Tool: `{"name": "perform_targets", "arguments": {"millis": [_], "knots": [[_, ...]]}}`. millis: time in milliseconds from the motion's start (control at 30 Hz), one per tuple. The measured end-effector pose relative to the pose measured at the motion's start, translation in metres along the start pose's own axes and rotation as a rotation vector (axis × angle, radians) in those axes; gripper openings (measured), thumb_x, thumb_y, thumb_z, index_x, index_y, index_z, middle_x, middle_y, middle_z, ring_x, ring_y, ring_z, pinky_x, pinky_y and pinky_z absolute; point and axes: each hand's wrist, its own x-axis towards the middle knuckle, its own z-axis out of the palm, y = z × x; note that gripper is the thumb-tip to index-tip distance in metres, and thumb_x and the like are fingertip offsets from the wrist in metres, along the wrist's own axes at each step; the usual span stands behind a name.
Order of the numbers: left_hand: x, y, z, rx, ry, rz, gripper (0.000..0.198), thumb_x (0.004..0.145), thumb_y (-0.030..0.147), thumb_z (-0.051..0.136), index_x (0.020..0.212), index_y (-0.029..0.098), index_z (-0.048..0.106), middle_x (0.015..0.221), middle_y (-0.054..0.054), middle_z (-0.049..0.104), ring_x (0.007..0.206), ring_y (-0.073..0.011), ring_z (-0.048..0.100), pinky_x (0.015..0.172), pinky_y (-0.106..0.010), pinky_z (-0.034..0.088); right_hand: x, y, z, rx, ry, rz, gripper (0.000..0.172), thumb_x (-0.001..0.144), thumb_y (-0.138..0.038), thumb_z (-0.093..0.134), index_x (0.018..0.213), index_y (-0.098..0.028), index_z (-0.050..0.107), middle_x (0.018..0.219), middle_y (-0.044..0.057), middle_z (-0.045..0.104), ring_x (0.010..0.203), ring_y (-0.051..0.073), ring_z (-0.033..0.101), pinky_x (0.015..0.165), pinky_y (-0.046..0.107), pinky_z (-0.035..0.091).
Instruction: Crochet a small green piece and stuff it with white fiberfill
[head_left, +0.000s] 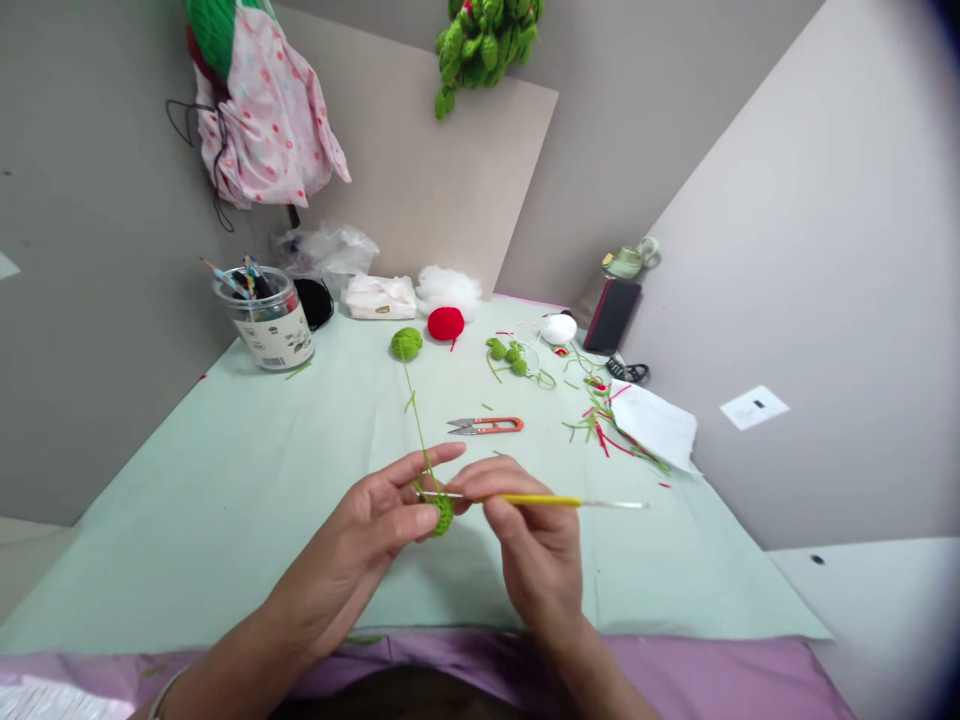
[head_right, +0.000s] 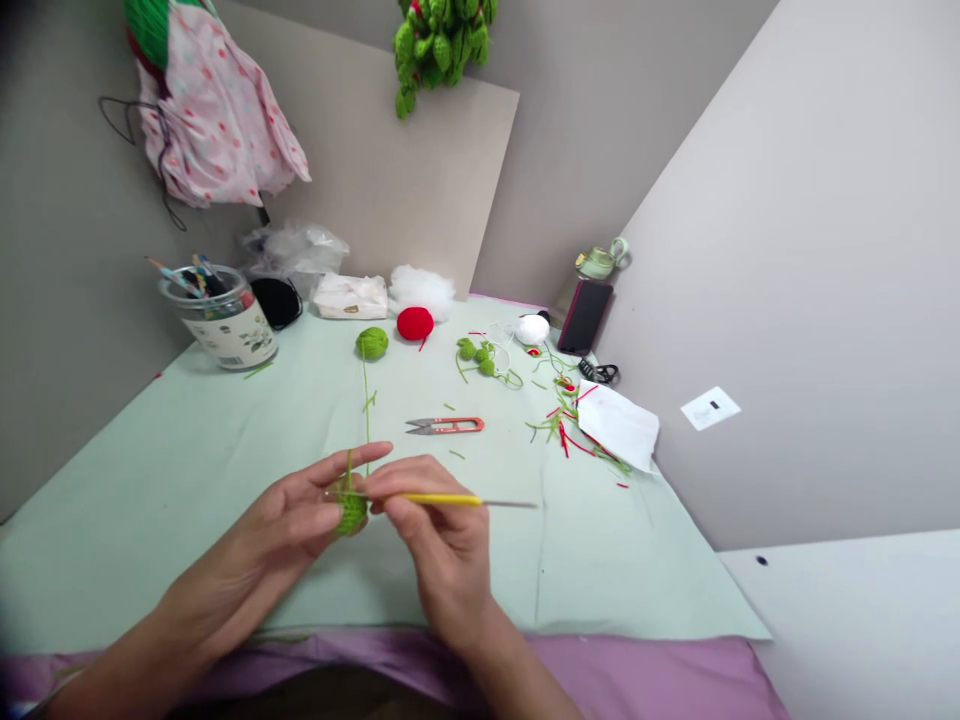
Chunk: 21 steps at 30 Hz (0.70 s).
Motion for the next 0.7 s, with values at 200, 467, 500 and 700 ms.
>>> {"name": "perform_targets", "arguments": {"millis": [200, 467, 500, 700], "knots": [[0.0, -0.009, 0.005, 0.098, 0.159, 0.164, 0.048, 0.081, 0.034, 0.093, 0.127, 0.038, 0.081, 0.097, 0.002, 0.073, 0.097, -0.0177, 0.064, 0.099, -0.032, 0.049, -0.007, 0.002, 0.002, -0.345, -0.025, -0.21, 0.031, 0.102, -0.011, 0.064, 0.122, -0.029, 0.079, 0.103, 0.008, 0.08, 0.092, 0.021, 0.075, 0.076, 0.035, 0.065], [0.006, -0.004, -0.004, -0.176, -0.011, -0.028, 0.042, 0.084, 0.036, 0.088, 0.124, 0.025, 0.083, 0.09, -0.001, 0.073, 0.092, -0.0156, 0.062, 0.098, -0.029, 0.046, -0.007, 0.003, -0.003, -0.182, 0.04, -0.122, 0.026, 0.104, -0.017, 0.063, 0.117, -0.03, 0.081, 0.098, 0.006, 0.078, 0.086, 0.019, 0.074, 0.075, 0.034, 0.065], [0.007, -0.004, -0.005, -0.171, 0.006, -0.015, 0.041, 0.084, 0.034, 0.087, 0.123, 0.024, 0.084, 0.088, 0.0, 0.072, 0.089, -0.0149, 0.061, 0.096, -0.028, 0.046, -0.005, 0.003, -0.003, -0.062, 0.07, -0.035, 0.021, 0.104, -0.021, 0.063, 0.11, -0.028, 0.082, 0.093, 0.005, 0.077, 0.079, 0.018, 0.073, 0.072, 0.034, 0.064], [0.003, -0.006, 0.0, -0.005, 0.015, 0.039, 0.038, 0.082, 0.032, 0.087, 0.12, 0.031, 0.084, 0.096, 0.0, 0.079, 0.099, -0.0201, 0.067, 0.102, -0.034, 0.046, -0.004, 0.01, 0.001, 0.25, 0.025, 0.178, 0.015, 0.102, -0.033, 0.07, 0.101, -0.028, 0.084, 0.09, 0.004, 0.075, 0.078, 0.015, 0.067, 0.071, 0.029, 0.057]]}}
